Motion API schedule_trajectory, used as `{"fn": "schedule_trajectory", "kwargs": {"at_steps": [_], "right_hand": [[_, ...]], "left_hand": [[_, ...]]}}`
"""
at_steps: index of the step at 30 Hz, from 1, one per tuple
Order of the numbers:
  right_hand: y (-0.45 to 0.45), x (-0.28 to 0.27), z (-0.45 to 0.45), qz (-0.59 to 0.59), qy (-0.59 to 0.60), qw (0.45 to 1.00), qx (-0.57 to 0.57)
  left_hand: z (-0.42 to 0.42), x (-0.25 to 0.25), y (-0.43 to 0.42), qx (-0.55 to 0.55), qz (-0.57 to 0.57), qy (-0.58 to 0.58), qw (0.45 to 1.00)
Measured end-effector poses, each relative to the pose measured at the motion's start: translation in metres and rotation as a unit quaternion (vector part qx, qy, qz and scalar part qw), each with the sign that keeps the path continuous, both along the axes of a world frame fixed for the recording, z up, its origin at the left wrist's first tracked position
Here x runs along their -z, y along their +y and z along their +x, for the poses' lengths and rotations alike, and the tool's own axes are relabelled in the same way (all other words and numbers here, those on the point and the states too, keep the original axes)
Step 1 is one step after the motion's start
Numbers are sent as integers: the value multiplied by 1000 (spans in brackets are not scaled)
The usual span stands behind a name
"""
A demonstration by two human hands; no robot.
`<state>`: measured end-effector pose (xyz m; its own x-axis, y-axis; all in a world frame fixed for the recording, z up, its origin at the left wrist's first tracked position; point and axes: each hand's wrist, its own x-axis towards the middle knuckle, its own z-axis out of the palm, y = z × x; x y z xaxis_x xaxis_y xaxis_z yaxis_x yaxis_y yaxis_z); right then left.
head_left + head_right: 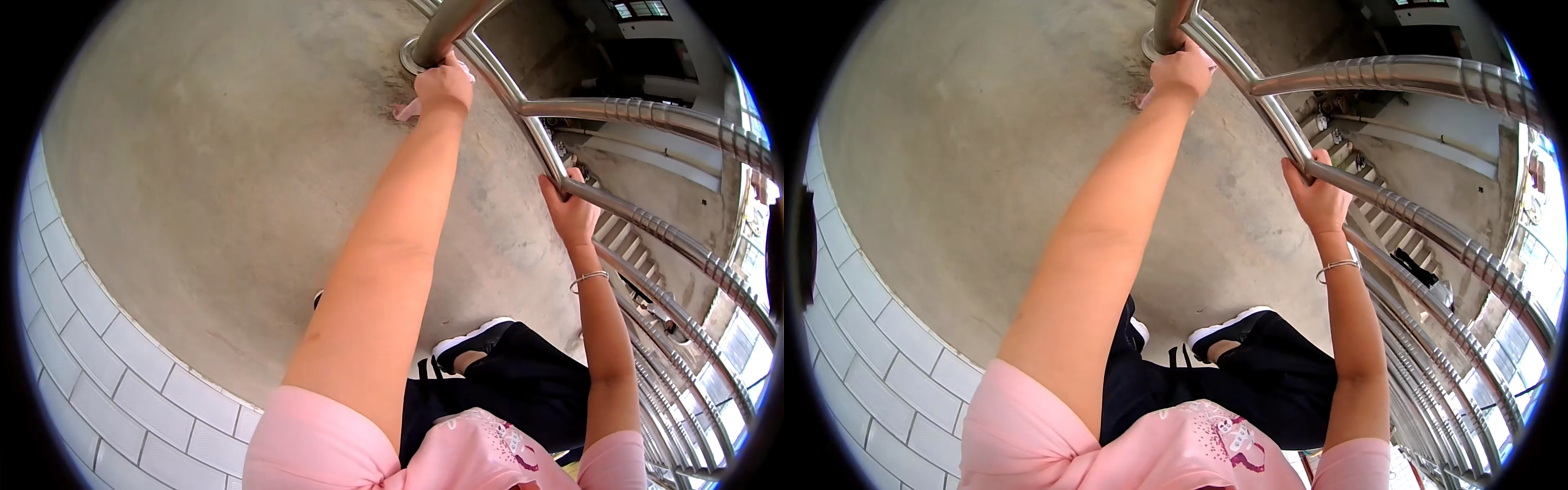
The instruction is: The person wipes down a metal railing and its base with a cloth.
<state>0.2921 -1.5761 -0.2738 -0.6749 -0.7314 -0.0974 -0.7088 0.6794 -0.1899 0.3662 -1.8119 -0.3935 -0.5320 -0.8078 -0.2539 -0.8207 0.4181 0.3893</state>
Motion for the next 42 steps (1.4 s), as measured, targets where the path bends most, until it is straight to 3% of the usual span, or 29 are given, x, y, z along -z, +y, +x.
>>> {"fn": "schedule_trajectory", "kwargs": {"at_steps": [3,9,13,15,16,18,22,24,28,30,31,33,34,35,37,38,40,41,42], "right_hand": [[0,-1,-1,-3,2,1000,-12],[1,0,-2,1,12,1000,-22],[0,0,-1,-10,14,1000,-23],[0,0,-1,-2,20,1000,-21],[0,0,-1,-3,19,1000,-21],[1,0,-1,-7,24,999,-24],[0,-1,1,2,15,1000,-8],[-1,-2,0,7,-2,1000,2],[-2,-2,1,4,-8,1000,1],[-2,-1,2,1,-9,1000,1],[-2,-2,1,-5,-10,1000,1],[-2,-1,1,-7,-13,1000,6],[-2,-1,1,-8,-16,1000,2],[-2,-1,0,-10,-19,1000,-2],[-4,-2,0,-23,-33,999,-2],[-4,-2,0,-23,-37,999,-1],[-3,-3,1,-41,-32,998,-21],[-5,-1,-2,-59,-5,997,-49],[-1,8,-7,-67,11,996,-52]], "left_hand": [[-2,-2,3,-29,55,-8,998],[36,-12,-7,53,-24,56,997],[65,-12,-5,114,30,45,992],[86,-7,-5,46,-33,115,992],[94,-2,-11,46,-35,114,992],[106,7,-27,-89,-22,156,984],[109,-12,-64,-184,-35,202,961],[100,-13,-78,-149,-59,300,940],[76,-3,-87,-91,7,266,960],[67,6,-98,17,93,315,944],[61,18,-110,17,97,319,943],[53,45,-137,131,54,252,957],[50,31,-136,105,59,183,976],[46,15,-141,107,59,186,975],[33,-13,-150,181,154,45,970],[24,-24,-151,185,111,-38,976],[18,-38,-147,97,190,-42,976],[9,7,-159,111,200,-13,973],[1,13,-160,177,136,-89,971]]}}
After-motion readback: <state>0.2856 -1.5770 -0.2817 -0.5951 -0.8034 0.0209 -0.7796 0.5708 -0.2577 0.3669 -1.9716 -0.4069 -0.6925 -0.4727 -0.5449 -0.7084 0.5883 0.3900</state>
